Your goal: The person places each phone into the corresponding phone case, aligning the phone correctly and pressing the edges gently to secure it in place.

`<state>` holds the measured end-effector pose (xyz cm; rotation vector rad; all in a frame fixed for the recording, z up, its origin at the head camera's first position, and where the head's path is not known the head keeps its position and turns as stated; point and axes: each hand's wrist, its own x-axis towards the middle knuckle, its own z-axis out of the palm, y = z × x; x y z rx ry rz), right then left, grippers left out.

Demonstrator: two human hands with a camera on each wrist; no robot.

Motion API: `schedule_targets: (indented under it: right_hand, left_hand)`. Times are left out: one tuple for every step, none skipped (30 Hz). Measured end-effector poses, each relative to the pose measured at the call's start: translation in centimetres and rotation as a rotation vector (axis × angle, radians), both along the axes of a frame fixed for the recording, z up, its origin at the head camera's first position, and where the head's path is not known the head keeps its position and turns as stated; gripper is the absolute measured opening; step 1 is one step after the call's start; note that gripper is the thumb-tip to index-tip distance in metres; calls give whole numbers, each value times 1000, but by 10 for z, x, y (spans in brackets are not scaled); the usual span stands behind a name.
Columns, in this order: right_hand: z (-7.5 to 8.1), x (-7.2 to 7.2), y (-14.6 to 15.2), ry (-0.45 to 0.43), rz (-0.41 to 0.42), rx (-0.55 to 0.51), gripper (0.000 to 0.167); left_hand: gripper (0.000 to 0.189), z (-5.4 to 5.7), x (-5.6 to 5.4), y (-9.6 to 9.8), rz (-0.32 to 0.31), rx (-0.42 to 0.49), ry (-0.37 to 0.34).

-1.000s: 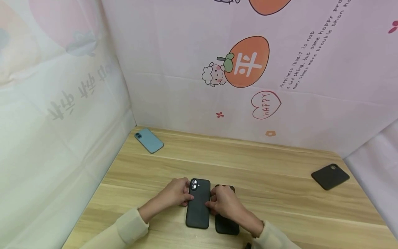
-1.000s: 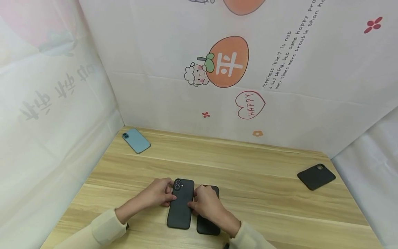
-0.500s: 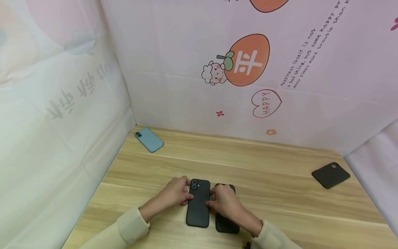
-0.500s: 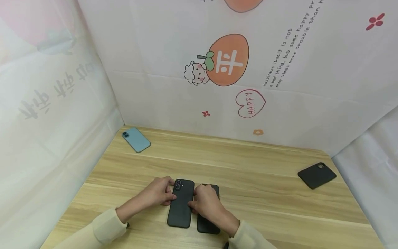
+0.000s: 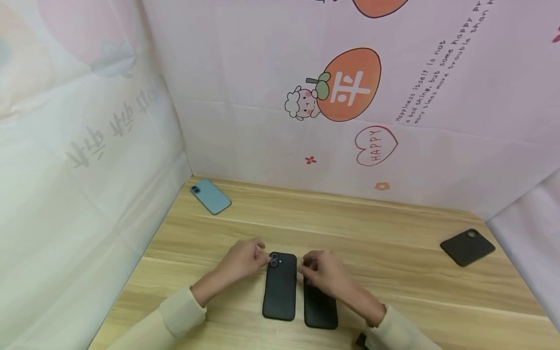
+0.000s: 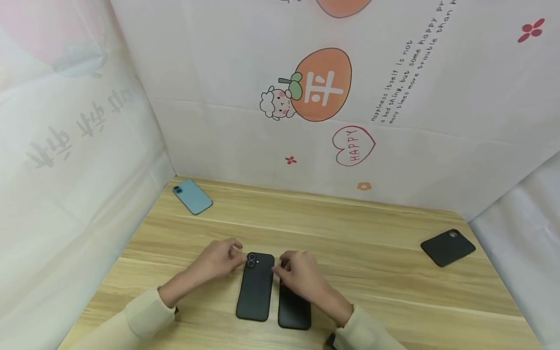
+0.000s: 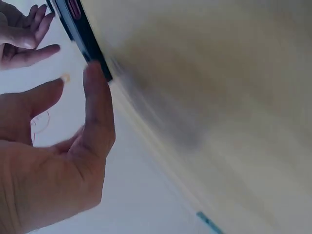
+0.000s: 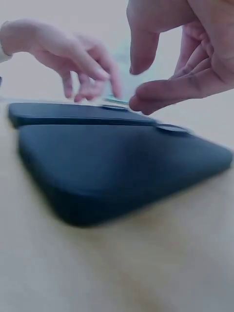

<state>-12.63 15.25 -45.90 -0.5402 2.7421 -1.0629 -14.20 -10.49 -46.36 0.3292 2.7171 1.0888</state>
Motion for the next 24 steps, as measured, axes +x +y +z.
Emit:
schedule_targets:
  right_hand:
    - [2, -4, 6, 27, -38, 14, 32]
    - [4, -9, 14, 43, -73, 21, 33]
    - [6, -14, 22, 58, -106, 34, 34]
    - [7, -20, 32, 79, -131, 63, 37]
    - [8, -26, 43, 107, -155, 89, 39]
    - [8, -33, 55, 124, -180, 116, 42]
    - [7, -40, 68, 129, -201, 142, 47]
    - [6, -46, 81, 122, -222, 161, 52]
    - [5, -52, 94, 118, -245, 187, 58]
    - [3, -58, 108, 107, -268, 213, 64]
    - [1, -64, 123, 97, -292, 234, 70]
    - [0, -69, 137, 75, -315, 255, 75]
    - [-2, -73, 151, 55, -340, 282, 81]
    - [-3, -78, 164, 43, -366, 307, 86]
    - [-4, -82, 178, 29, -398, 341, 91]
    - [-5, -86, 192, 11, -435, 372, 97]
    - [-6, -89, 205, -7, -471, 403, 102]
    - [-6, -92, 217, -34, -513, 432, 107]
    - [-5, -95, 230, -63, -549, 462, 113]
    - [-5, -97, 243, -92, -582, 486, 118]
    - [-4, -98, 255, -123, -613, 507, 122]
    - [-3, -99, 267, -152, -637, 518, 126]
    - [-2, -99, 278, -178, -657, 525, 129]
    - [-1, -98, 289, -205, -673, 526, 131]
  left_hand:
    - [45, 2, -4, -3, 27, -12, 34]
    - [51, 4, -8, -6, 55, -24, 67]
    - [58, 6, -14, -10, 88, -38, 92]
    - [66, 8, -20, -15, 122, -54, 102]
    - [74, 10, -27, -20, 156, -65, 100]
    - [82, 11, -34, -26, 188, -80, 99]
    - [88, 13, -41, -33, 213, -93, 93]
    - [93, 13, -48, -40, 235, -104, 91]
    - [96, 14, -55, -48, 257, -113, 85]
    - [99, 14, -63, -55, 277, -127, 82]
    - [100, 14, -70, -62, 297, -137, 87]
    - [100, 14, -77, -68, 316, -148, 96]
    - [100, 14, -83, -74, 333, -154, 102]
    - [100, 13, -89, -80, 348, -159, 106]
    - [101, 14, -94, -85, 361, -165, 104]
    - [102, 14, -99, -89, 372, -174, 99]
    - [103, 14, -103, -94, 380, -182, 88]
    - [105, 14, -106, -98, 385, -197, 72]
    - [108, 14, -109, -102, 388, -212, 46]
    - [110, 14, -112, -106, 387, -235, 21]
    - [112, 15, -113, -109, 387, -262, -7]
    - [114, 15, -114, -112, 380, -296, -33]
    - [115, 15, -116, -114, 372, -328, -59]
    - [116, 16, -117, -116, 365, -354, -85]
